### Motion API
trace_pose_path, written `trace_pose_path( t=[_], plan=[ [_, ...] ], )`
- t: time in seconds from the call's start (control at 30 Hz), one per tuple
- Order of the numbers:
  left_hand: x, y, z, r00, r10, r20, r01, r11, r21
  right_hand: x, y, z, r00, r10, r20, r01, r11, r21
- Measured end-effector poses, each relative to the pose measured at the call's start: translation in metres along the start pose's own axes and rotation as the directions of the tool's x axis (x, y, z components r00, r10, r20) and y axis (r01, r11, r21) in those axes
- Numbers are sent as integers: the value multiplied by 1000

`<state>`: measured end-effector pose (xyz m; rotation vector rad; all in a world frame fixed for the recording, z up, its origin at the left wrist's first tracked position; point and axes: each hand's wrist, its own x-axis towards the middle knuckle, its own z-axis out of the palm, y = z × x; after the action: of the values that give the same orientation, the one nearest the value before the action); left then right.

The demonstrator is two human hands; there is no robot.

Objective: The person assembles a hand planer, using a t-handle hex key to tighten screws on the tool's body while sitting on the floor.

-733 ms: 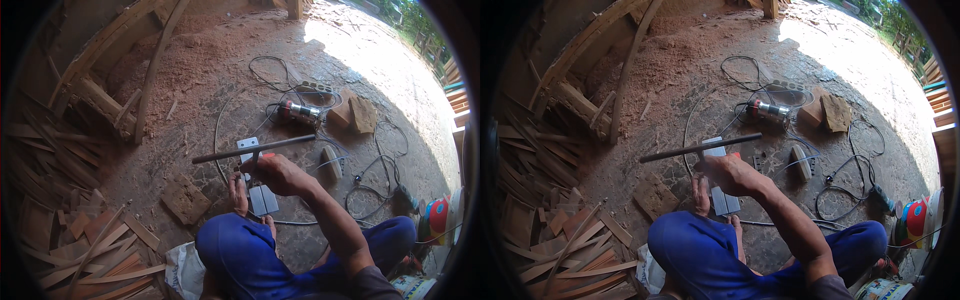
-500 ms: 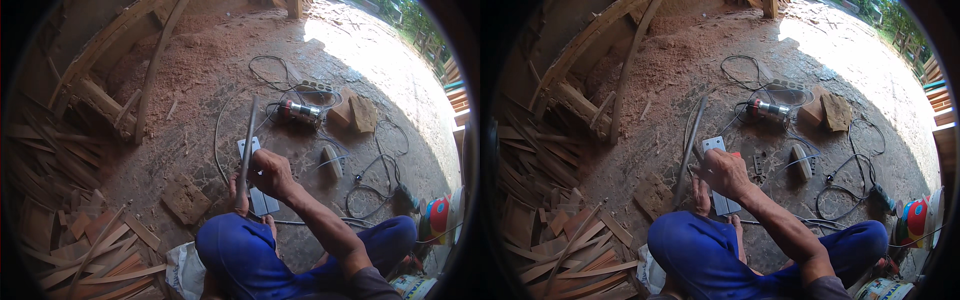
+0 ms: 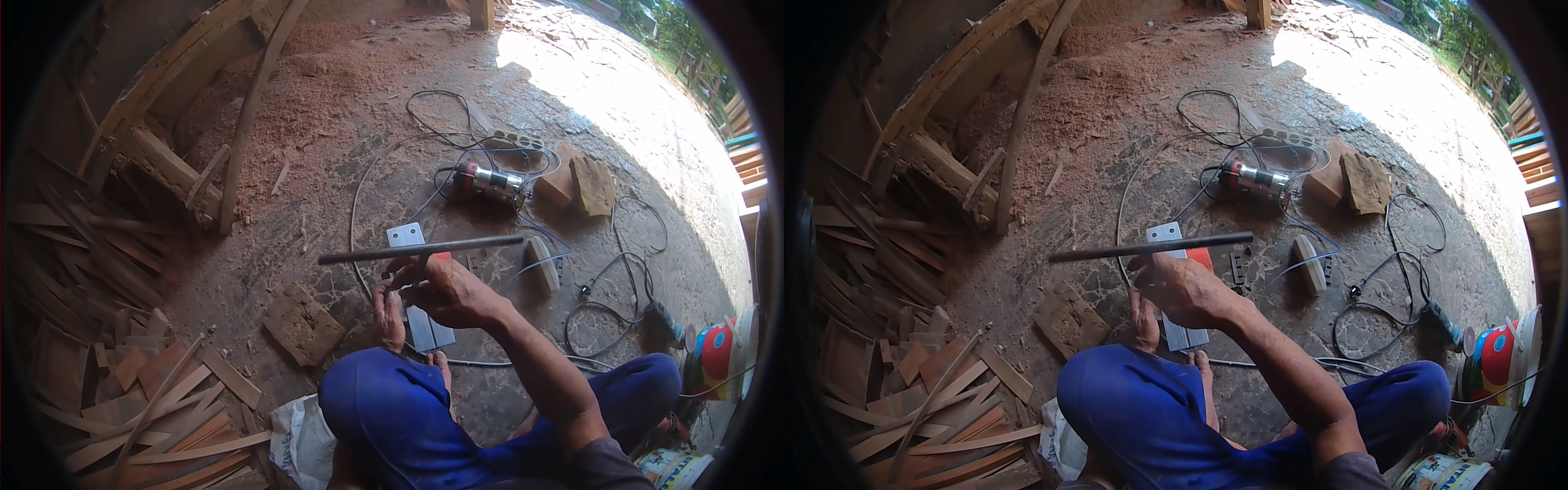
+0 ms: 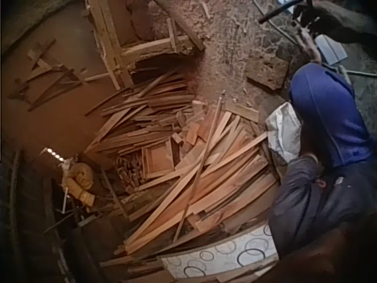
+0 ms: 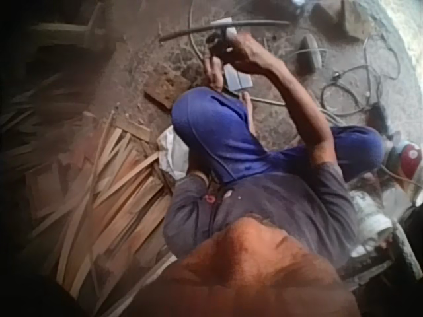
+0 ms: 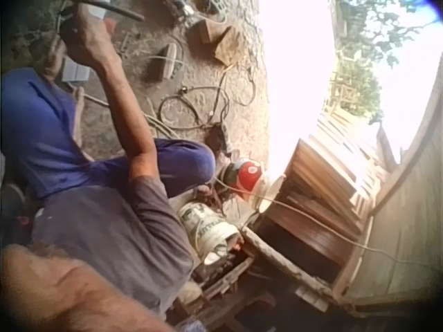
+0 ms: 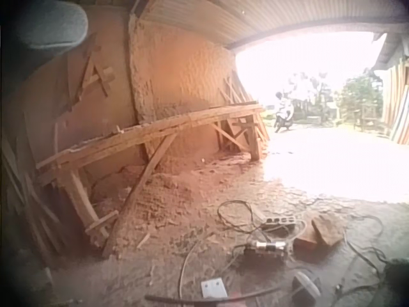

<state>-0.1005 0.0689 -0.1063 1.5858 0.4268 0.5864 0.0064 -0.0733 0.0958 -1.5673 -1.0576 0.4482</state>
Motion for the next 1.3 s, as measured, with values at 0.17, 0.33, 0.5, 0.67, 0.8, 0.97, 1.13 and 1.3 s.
trace_pose_path(
  t=[0.17,0.33,0.5,0.67,0.8,0.97,1.13,1.3],
  plan=[
    [3,-4,2,996,-90,-1,88,978,-186,-1,8,-4,998,-53,26,56,988,-145],
    [6,-16,-5,999,-50,3,50,988,-146,-4,-4,-12,996,8,-88,-20,991,-135],
    [3,-3,1,997,-73,7,73,988,-137,-10,-20,-40,993,-28,-114,-6,959,-284],
    [3,4,2,996,-86,-11,84,989,-125,-12,-9,-41,992,29,-122,-60,964,-259],
    [2,3,1,997,-80,-17,77,988,-133,-11,-3,-38,996,31,-79,-52,958,-282],
    [1,4,2,996,-95,-5,93,982,-164,-7,-5,-41,1000,6,-28,-12,973,-230],
    [4,-11,-1,999,-53,2,53,990,-133,-2,-3,-46,995,61,75,-41,967,-251],
    [4,-17,-1,999,-36,-24,33,993,-116,-2,-7,-49,993,54,108,-28,973,-231]
  ],
)
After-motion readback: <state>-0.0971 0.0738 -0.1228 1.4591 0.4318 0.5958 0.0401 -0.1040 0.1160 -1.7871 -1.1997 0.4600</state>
